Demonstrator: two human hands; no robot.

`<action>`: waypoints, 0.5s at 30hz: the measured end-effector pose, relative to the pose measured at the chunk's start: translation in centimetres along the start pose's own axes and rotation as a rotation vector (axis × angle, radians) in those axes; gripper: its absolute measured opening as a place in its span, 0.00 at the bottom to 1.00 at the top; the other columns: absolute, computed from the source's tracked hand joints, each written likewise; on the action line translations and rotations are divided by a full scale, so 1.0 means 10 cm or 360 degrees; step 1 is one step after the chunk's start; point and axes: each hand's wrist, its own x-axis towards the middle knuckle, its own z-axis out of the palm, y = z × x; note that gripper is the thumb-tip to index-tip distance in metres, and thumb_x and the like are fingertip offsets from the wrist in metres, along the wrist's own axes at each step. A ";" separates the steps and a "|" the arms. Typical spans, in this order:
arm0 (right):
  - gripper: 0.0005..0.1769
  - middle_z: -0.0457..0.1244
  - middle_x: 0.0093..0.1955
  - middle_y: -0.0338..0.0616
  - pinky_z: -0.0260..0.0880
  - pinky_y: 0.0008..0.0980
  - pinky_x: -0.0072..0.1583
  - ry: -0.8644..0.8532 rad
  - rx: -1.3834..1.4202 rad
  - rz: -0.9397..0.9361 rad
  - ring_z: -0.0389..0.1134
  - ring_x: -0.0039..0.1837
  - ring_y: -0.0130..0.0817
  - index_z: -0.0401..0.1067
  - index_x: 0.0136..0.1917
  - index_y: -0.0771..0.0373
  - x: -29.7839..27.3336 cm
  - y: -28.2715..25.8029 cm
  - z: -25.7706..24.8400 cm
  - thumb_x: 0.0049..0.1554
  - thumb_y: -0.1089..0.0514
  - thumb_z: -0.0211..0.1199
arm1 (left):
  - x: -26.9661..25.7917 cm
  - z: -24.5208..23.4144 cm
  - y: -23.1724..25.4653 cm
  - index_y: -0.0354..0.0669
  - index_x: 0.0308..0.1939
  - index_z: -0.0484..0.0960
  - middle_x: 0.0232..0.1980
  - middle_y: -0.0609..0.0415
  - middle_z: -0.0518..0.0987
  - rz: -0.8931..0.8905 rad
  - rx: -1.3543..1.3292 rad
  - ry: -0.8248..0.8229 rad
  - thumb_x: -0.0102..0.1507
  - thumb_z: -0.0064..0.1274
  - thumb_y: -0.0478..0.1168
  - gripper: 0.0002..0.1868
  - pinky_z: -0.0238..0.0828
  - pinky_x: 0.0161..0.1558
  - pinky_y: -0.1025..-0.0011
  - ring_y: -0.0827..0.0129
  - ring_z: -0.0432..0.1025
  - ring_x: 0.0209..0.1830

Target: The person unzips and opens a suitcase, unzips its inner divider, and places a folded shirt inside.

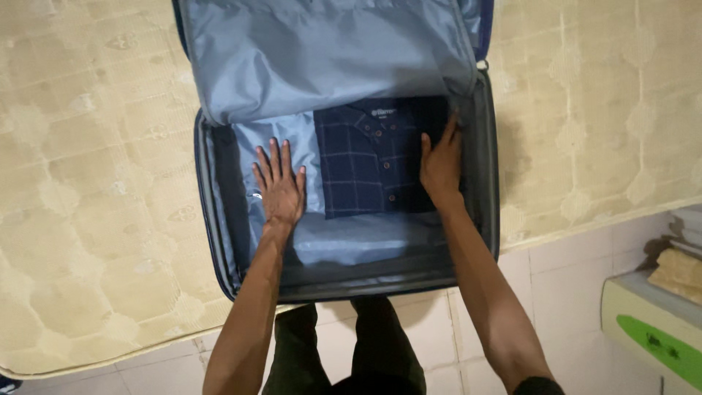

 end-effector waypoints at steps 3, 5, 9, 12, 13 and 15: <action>0.48 0.49 0.75 0.80 0.53 0.54 0.75 0.0231 -0.0192 -0.0312 0.52 0.76 0.73 0.29 0.85 0.67 0.06 -0.02 0.04 0.69 0.50 0.58 | 0.01 -0.03 -0.03 0.48 0.83 0.46 0.86 0.46 0.39 0.0023 0.0106 -0.0072 0.75 0.35 0.53 0.36 0.24 0.80 0.42 0.42 0.28 0.85; 0.50 0.49 0.72 0.81 0.53 0.55 0.72 0.0124 -0.0158 -0.0144 0.53 0.72 0.73 0.30 0.83 0.70 0.05 -0.06 0.04 0.65 0.52 0.60 | 0.02 -0.09 0.04 0.42 0.81 0.51 0.84 0.39 0.47 0.0151 0.0277 0.0177 0.74 0.38 0.53 0.35 0.30 0.74 0.37 0.35 0.38 0.81; 0.44 0.52 0.73 0.77 0.54 0.55 0.74 0.0049 -0.0096 -0.0099 0.55 0.73 0.70 0.37 0.83 0.70 -0.11 0.04 0.08 0.66 0.55 0.59 | 0.13 0.02 0.42 0.46 0.74 0.64 0.67 0.39 0.67 -0.0076 -0.0312 0.0012 0.73 0.43 0.50 0.27 0.53 0.68 0.45 0.44 0.61 0.67; 0.42 0.51 0.72 0.80 0.53 0.55 0.73 0.0120 -0.0149 -0.0109 0.54 0.73 0.71 0.41 0.79 0.74 -0.09 0.19 0.23 0.65 0.54 0.61 | 0.20 0.27 0.68 0.35 0.73 0.63 0.60 0.33 0.71 -0.0163 -0.0717 0.0023 0.70 0.50 0.52 0.34 0.58 0.66 0.48 0.40 0.64 0.63; 0.41 0.53 0.72 0.77 0.54 0.53 0.74 0.0151 -0.0052 -0.0099 0.56 0.73 0.69 0.45 0.78 0.74 -0.02 0.26 0.28 0.64 0.53 0.63 | 0.26 0.33 0.73 0.35 0.73 0.63 0.60 0.33 0.71 -0.0164 -0.0714 0.0032 0.70 0.50 0.52 0.34 0.58 0.66 0.48 0.40 0.64 0.63; 0.41 0.55 0.71 0.74 0.55 0.51 0.74 0.0161 0.0045 -0.0095 0.57 0.73 0.67 0.48 0.77 0.74 0.06 0.43 0.35 0.62 0.51 0.64 | 0.30 0.42 0.80 0.35 0.73 0.63 0.62 0.31 0.70 -0.0497 -0.0875 0.0119 0.65 0.56 0.56 0.40 0.61 0.63 0.48 0.38 0.64 0.64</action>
